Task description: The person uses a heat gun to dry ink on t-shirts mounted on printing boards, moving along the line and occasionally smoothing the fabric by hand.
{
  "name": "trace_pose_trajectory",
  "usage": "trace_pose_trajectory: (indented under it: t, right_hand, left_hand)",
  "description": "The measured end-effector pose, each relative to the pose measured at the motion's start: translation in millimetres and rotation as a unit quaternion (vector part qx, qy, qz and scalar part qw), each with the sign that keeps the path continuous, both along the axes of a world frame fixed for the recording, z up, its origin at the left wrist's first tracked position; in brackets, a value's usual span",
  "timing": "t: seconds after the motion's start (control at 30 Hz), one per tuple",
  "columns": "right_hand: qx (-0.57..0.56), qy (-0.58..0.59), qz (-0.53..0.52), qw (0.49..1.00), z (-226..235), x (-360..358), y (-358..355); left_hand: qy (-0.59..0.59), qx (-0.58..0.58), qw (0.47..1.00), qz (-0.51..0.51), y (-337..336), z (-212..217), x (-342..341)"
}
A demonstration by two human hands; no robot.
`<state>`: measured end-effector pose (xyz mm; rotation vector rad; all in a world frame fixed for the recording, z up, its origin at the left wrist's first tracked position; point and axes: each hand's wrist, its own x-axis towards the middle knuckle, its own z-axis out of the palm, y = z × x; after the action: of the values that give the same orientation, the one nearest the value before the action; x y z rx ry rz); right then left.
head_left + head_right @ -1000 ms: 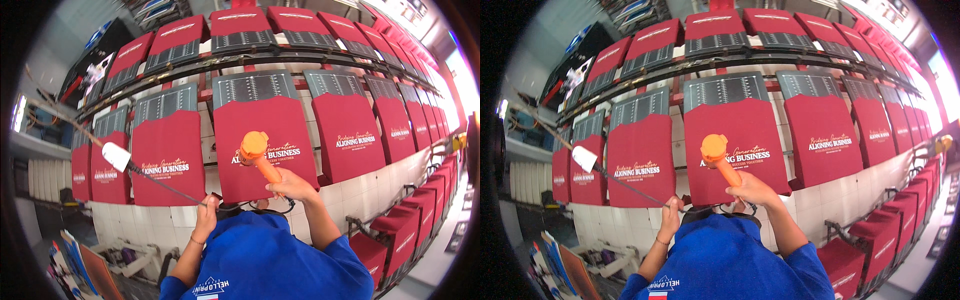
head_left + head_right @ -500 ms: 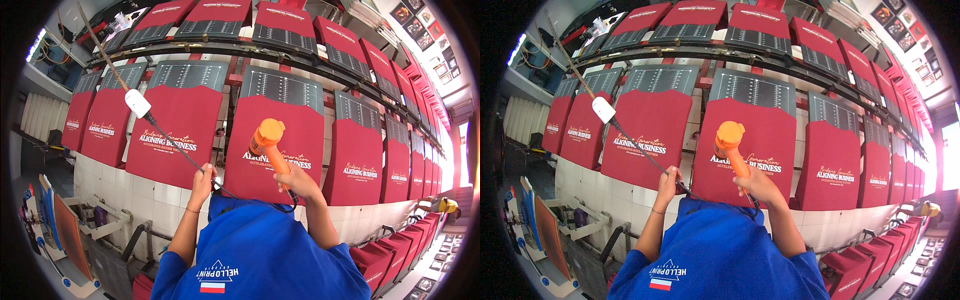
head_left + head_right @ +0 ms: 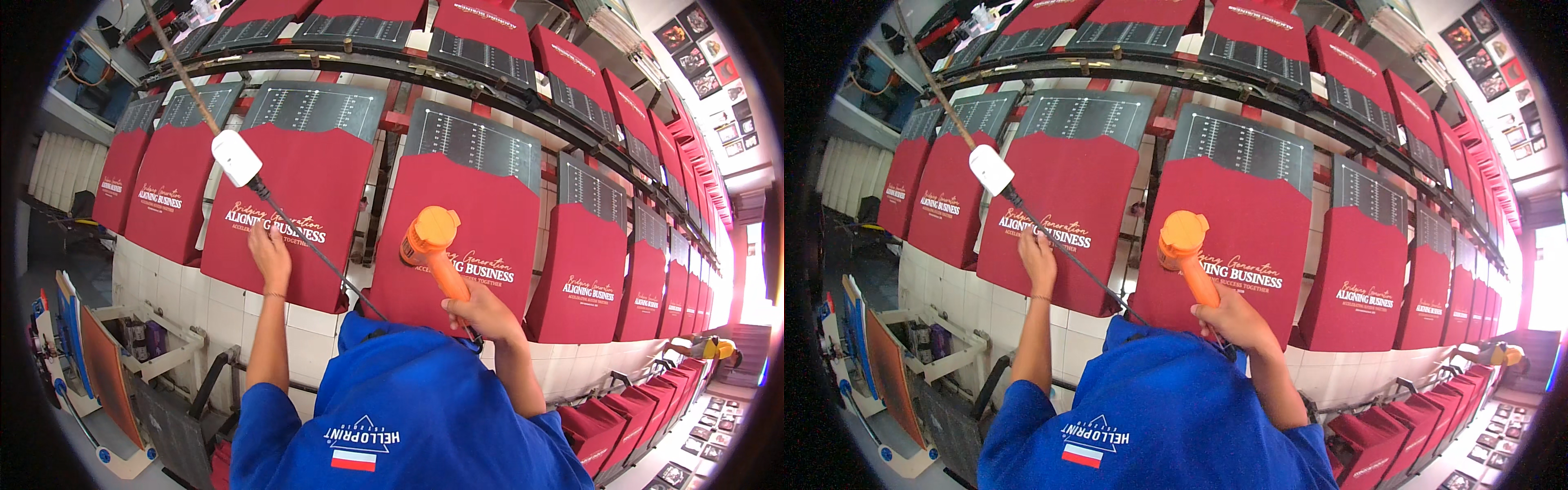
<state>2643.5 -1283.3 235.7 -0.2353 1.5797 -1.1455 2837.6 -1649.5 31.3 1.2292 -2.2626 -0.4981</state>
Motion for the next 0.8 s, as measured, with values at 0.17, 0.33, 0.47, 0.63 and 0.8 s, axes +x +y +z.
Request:
trace_pose_trajectory:
  t: [0.17, 0.33, 0.47, 0.63, 0.8]
  right_hand:
    - [0.031, 0.012, 0.014, 0.999, -3, 2, -3]
    - [0.031, 0.021, -0.002, 0.999, -9, 6, -2]
    - [0.016, 0.01, 0.001, 1.0, -10, 4, -2]
    - [0.025, 0.004, 0.004, 1.0, -4, 6, -5]
    - [0.031, 0.014, 0.01, 0.999, -5, 8, -8]
  left_hand:
    - [-0.182, -0.039, 0.971, 0.149, -71, -43, 26]
    - [-0.206, 0.001, 0.963, 0.174, -74, -35, 6]
    - [-0.23, -0.01, 0.968, 0.101, -39, -28, -13]
    - [-0.212, -0.011, 0.974, 0.082, -56, -28, -4]
    - [-0.207, -0.006, 0.967, 0.146, -89, -34, 8]
